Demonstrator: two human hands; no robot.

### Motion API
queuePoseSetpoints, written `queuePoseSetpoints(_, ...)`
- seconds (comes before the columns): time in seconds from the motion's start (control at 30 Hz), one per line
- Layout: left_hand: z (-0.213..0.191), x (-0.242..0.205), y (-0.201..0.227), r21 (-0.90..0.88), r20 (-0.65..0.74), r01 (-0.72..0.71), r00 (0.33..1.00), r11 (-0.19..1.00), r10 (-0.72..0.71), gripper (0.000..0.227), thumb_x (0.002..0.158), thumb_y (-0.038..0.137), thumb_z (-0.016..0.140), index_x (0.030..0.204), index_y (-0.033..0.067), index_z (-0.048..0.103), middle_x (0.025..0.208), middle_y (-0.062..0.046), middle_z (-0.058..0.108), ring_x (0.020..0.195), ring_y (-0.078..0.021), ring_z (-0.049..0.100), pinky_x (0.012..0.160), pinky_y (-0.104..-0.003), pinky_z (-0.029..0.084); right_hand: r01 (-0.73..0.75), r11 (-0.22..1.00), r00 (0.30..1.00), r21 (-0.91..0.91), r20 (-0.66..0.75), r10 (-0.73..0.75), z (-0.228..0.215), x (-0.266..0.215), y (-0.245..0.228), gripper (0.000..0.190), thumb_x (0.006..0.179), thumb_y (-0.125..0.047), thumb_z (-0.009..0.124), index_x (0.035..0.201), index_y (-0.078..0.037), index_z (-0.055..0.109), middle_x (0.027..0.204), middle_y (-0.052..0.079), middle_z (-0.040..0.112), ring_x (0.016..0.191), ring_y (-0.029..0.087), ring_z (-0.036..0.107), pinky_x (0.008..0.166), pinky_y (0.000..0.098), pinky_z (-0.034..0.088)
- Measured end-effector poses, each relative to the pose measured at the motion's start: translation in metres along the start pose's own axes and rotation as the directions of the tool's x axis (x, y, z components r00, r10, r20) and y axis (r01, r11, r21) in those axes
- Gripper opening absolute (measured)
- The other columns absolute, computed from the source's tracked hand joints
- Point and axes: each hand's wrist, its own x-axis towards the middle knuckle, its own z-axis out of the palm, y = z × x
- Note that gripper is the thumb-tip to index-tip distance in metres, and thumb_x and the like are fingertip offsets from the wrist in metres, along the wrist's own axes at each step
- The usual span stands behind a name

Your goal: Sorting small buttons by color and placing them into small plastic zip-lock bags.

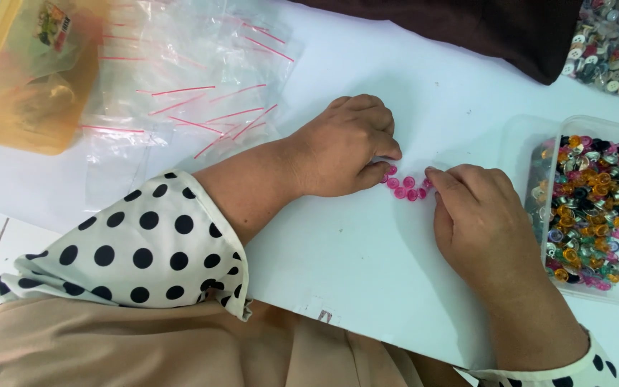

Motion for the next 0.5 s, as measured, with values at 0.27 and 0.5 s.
queuePoseSetpoints(0.27,0.006,-0.002,0.008,0.061,0.095,-0.038,0.995,0.997,0.032,0.048,0.078,0.043,0.081,0.119,0.0177,0.075,0.099,-0.001,0.062,0.102,-0.0300,0.056,0.084,-0.046,0.048,0.029,0.983,0.999,0.179,-0.046,-0.021,0.007,0.001,0.006,0.036,0.095,0.015,0.057,0.128,0.006,0.070,0.109,0.016,0.064,0.091,0.034,0.059,0.088,0.0460,0.051)
queuePoseSetpoints(0.5,0.007,-0.001,0.013,0.127,0.136,-0.049,0.990,0.991,0.031,0.044,0.075,0.048,0.088,0.107,0.0189,0.076,0.092,0.000,0.063,0.095,-0.0279,0.058,0.076,-0.043,0.047,-0.022,0.968,0.998,0.251,0.055,0.009,0.003,-0.001,0.003,0.042,0.092,-0.008,0.067,0.133,0.004,0.067,0.115,0.015,0.061,0.100,0.034,0.057,0.093,0.0470,0.049)
